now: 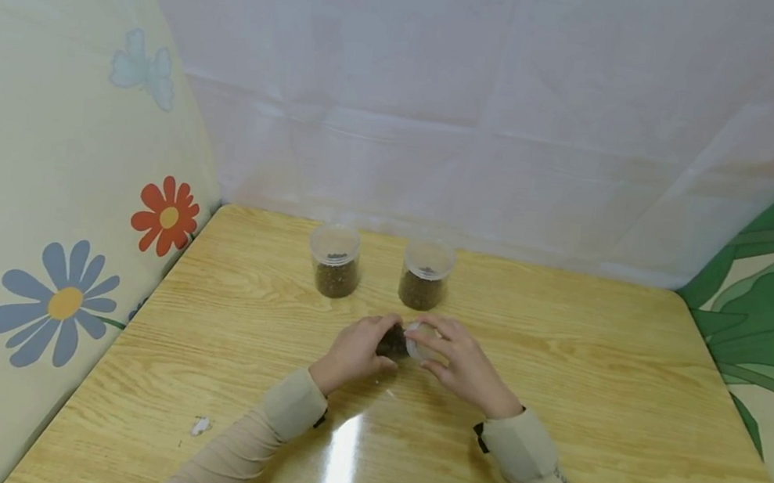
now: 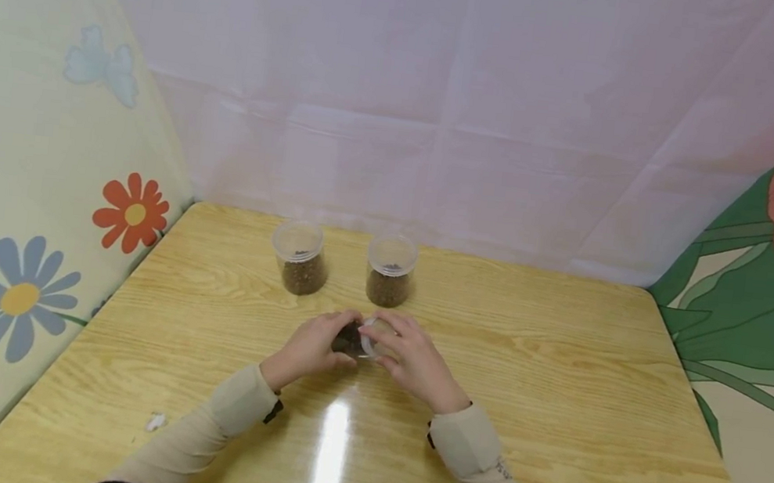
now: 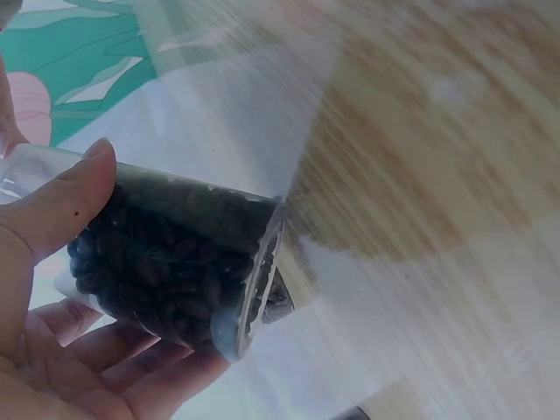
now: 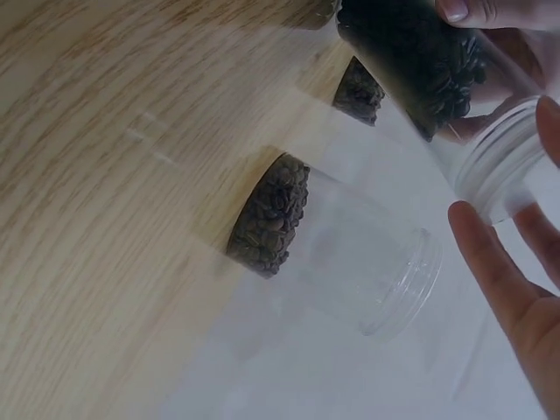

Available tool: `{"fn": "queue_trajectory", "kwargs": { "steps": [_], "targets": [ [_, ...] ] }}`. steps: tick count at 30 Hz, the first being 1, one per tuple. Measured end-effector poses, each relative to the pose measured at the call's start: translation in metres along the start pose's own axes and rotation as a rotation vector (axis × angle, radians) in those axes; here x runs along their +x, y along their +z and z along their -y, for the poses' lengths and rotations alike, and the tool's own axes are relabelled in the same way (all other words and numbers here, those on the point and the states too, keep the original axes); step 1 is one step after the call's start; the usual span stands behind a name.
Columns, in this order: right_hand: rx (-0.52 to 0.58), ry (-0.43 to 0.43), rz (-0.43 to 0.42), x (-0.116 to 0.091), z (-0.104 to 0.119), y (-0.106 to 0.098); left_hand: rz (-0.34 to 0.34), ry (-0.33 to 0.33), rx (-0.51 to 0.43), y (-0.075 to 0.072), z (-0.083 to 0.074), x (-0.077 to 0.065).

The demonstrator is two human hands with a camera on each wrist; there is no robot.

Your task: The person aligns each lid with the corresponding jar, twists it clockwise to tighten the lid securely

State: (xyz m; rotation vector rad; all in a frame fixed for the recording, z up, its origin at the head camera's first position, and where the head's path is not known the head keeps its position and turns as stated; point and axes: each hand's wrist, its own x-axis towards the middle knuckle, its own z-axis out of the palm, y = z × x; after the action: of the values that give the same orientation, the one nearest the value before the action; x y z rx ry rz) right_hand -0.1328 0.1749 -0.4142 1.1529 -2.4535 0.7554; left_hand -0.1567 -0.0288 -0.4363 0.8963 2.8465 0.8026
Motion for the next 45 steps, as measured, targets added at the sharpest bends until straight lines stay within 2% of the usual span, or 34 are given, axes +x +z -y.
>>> {"fn": "queue_trajectory", "kwargs": {
  "steps": [6, 10, 15, 22, 28, 35, 45],
  "targets": [
    [-0.002, -0.031, -0.008, 0.000, 0.002, 0.000, 0.000, 0.018, -0.011, 0.000, 0.002, -0.001],
    [-0.016, -0.009, 0.006, -0.002, 0.005, -0.001, 0.004, 0.019, -0.029, 0.000, 0.002, -0.001],
    [-0.019, 0.071, 0.019, -0.006, 0.007, -0.006, 0.003, 0.013, -0.076, 0.001, 0.003, -0.001],
    [-0.030, 0.183, 0.009, -0.017, 0.006, -0.012, 0.015, -0.035, -0.135, 0.003, 0.003, -0.001],
    [-0.040, 0.236, -0.059, -0.029, 0.003, -0.015, -0.005, -0.022, -0.203, 0.005, 0.003, 0.000],
    [-0.033, 0.304, -0.097, -0.044, 0.001, -0.019, 0.006, -0.037, -0.274, 0.007, 0.002, 0.001],
    [-0.078, 0.493, -0.123, -0.073, 0.001, -0.035, 0.024, -0.015, -0.393, 0.016, 0.000, 0.003]
  ]
}}
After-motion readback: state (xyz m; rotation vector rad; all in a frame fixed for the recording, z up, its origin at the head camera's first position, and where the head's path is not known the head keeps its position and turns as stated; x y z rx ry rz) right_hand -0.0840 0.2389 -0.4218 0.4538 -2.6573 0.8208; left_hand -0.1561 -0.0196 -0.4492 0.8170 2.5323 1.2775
